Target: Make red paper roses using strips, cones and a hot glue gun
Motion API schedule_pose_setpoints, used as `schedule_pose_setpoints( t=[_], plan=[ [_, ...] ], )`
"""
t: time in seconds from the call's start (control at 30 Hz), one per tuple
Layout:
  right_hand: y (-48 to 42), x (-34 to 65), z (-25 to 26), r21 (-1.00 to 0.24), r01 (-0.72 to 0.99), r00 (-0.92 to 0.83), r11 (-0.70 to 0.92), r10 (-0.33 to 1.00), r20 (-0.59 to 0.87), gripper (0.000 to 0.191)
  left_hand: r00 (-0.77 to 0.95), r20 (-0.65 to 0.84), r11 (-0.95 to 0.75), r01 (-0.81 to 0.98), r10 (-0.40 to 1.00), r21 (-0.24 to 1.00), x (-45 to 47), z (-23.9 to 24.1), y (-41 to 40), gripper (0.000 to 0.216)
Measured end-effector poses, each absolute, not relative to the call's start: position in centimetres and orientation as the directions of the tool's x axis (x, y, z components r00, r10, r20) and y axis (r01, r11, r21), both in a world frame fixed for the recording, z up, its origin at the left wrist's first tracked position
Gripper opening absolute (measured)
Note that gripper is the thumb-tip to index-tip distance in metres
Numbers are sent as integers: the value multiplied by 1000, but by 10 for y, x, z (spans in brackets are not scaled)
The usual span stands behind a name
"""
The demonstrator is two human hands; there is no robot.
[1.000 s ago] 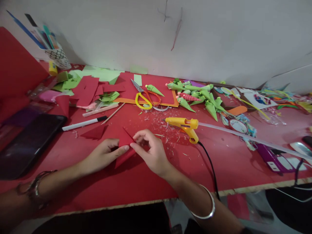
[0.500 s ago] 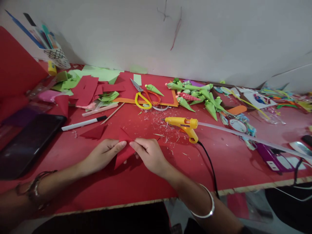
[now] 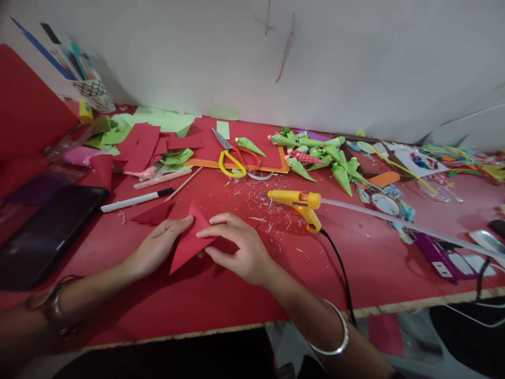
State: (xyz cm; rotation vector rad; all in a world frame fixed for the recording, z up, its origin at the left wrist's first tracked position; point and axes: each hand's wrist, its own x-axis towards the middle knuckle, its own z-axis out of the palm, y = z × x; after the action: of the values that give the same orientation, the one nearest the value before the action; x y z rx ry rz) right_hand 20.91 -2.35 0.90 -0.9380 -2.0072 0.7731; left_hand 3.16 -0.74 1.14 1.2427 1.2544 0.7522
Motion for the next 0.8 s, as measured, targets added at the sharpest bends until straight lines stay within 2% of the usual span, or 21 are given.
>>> schedule_pose_setpoints(
  t=[0.03, 0.1, 0.2, 0.33, 0.57, 0.67, 0.8],
  plan=[
    [-24, 209, 9, -771, 344, -413, 537, 823, 389, 20, 241, -276, 226, 216, 930, 950, 31, 12, -7, 36],
    [-24, 210, 9, -793, 332, -367, 511, 844, 390, 13, 386, -266, 183, 240, 883, 953, 31, 12, -7, 44],
    [-24, 210, 8, -848, 286, -303, 445, 882, 361, 8, 584, -158, 27, 226, 796, 974, 30, 12, -8, 48],
    [-23, 207, 3, -928, 219, -241, 301, 938, 247, 6, 676, -39, -176, 247, 736, 953, 30, 11, -10, 41],
    [-25, 203, 0, -985, 153, -199, 79, 979, 47, 8, 708, 68, -276, 184, 703, 944, 27, 7, -10, 37],
    [-26, 202, 0, -977, 187, -204, 103, 977, 63, 8, 692, 97, -315, 197, 716, 928, 28, 4, -10, 28],
    [-26, 201, -1, -968, 192, -256, 158, 961, 106, 7, 615, 5, -258, 324, 788, 910, 30, 2, -11, 30]
  ],
)
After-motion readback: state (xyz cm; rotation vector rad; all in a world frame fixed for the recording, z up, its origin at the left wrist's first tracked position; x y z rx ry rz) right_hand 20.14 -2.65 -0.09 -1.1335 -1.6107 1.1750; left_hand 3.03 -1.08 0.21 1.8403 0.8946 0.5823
